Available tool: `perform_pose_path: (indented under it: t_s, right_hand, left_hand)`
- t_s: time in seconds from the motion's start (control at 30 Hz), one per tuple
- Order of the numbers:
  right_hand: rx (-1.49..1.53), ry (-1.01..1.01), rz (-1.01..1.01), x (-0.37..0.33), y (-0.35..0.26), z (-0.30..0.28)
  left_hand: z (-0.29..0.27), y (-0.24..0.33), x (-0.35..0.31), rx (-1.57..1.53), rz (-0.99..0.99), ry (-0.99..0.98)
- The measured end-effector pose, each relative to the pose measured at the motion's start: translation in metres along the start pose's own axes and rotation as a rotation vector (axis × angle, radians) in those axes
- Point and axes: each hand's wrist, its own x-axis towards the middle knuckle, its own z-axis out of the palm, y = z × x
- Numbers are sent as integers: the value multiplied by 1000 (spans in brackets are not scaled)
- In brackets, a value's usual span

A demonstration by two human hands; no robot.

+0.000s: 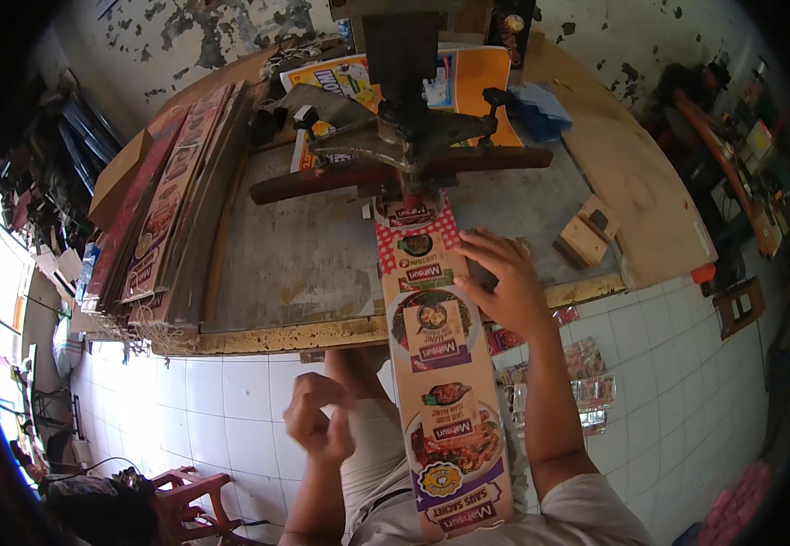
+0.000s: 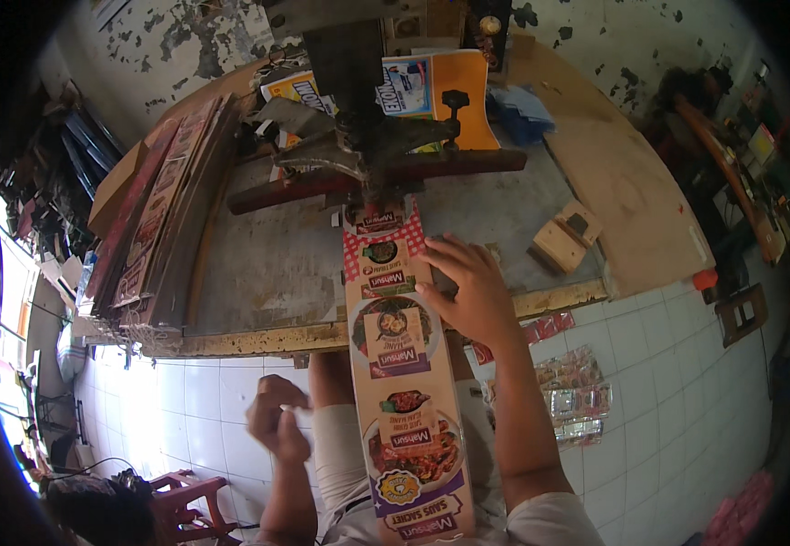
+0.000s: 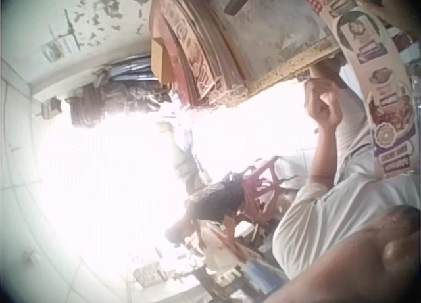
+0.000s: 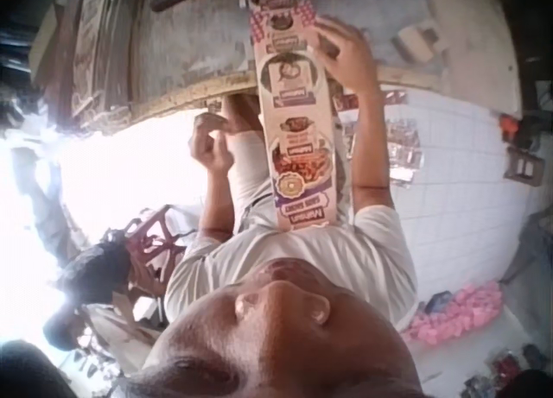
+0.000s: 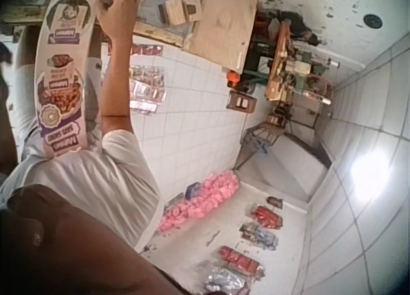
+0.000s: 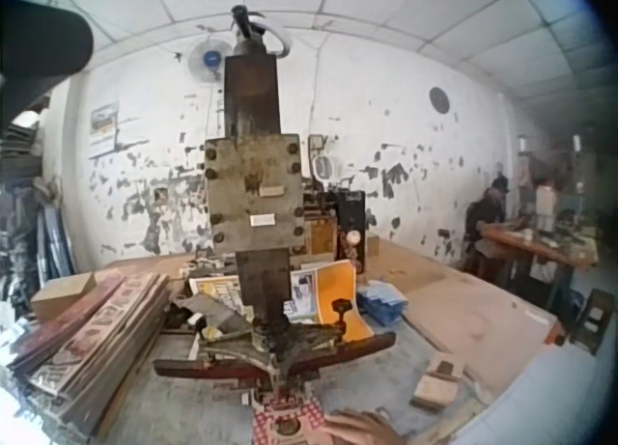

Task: The person positions a long strip of printed packaging material on a manual press, applies pressure using a wooden block by hand, and then pulls a lever to operate the machine.

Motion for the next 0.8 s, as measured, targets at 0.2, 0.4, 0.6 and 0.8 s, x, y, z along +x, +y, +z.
perform_pose_path:
  t_s: [0.2,0.4,0.6,0.8]
  right_hand:
    - [36,-22,-20,6,-7,5]
    - [5,-18,23,0,2,5]
    - [5,-28,31,0,5,-2]
    - [-1,-40,2,6,-4,3]
  left_hand:
    - [-46,110,100,-1488,293,-775]
    - [-18,154,124,-1576,265,-746]
    - [-52,170,96,-1568,-48,-687]
    - [21,158,145,-1478,1173,-361]
